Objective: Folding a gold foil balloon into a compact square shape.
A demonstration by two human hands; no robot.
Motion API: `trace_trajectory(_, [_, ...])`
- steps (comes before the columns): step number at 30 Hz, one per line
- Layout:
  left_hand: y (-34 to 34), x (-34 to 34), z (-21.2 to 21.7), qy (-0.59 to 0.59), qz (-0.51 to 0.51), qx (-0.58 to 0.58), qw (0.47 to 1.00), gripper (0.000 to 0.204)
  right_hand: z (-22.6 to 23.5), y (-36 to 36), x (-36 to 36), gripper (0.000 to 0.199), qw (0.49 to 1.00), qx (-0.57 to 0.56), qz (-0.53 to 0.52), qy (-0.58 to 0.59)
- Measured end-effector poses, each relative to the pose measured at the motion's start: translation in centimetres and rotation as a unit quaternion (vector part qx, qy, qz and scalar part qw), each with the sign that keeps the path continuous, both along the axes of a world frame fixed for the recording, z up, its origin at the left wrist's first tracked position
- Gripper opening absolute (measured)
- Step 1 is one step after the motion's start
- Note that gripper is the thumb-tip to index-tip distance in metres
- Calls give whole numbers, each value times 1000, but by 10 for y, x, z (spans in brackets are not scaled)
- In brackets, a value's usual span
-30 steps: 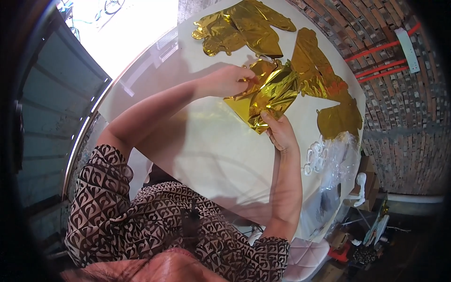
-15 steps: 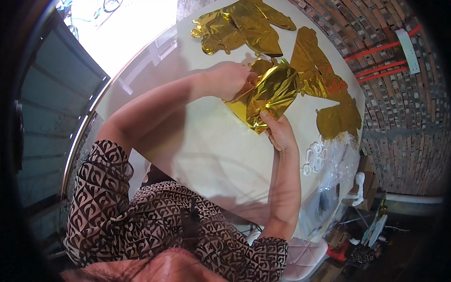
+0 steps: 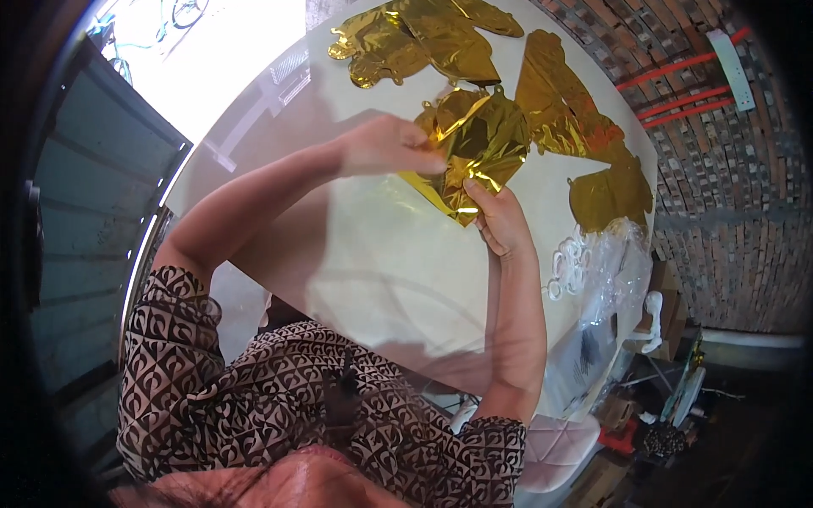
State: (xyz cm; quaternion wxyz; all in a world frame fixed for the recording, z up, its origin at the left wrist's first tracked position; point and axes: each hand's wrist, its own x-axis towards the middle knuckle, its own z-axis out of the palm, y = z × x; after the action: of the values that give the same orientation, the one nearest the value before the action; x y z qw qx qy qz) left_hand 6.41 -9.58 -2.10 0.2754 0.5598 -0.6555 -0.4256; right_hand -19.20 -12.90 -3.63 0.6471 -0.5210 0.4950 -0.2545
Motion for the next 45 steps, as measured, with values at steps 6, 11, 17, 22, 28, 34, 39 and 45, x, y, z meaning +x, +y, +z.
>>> trace_trajectory(6, [7,-2,-20,67,43,46,996,39,-7,-9,-7,18,1000,14,21,4])
trace_trajectory(11, [22,-3,-23,57,34,31,997,39,-12,-15,-12,22,999,17,38,6])
trace_trajectory(17, [24,-6,-26,134,68,134,980,30,-13,-17,-7,26,997,-3,71,2])
trace_trajectory(22, [33,-1,-62,144,55,-27,988,24,-17,-4,-21,14,989,-68,120,-48])
trace_trajectory(28, [67,-4,-66,-148,43,-306,939,13,-27,13,-26,42,955,-233,184,-26])
trace_trajectory(34, [69,9,-81,-274,-68,-426,860,28,-29,25,-23,46,831,-495,226,111])
trace_trajectory(39, [65,10,-76,-289,-80,-461,835,28,-39,27,-26,39,744,-598,247,164])
trace_trajectory(45, [59,17,-76,-276,-138,-489,816,27,-35,42,-26,41,654,-664,227,281])
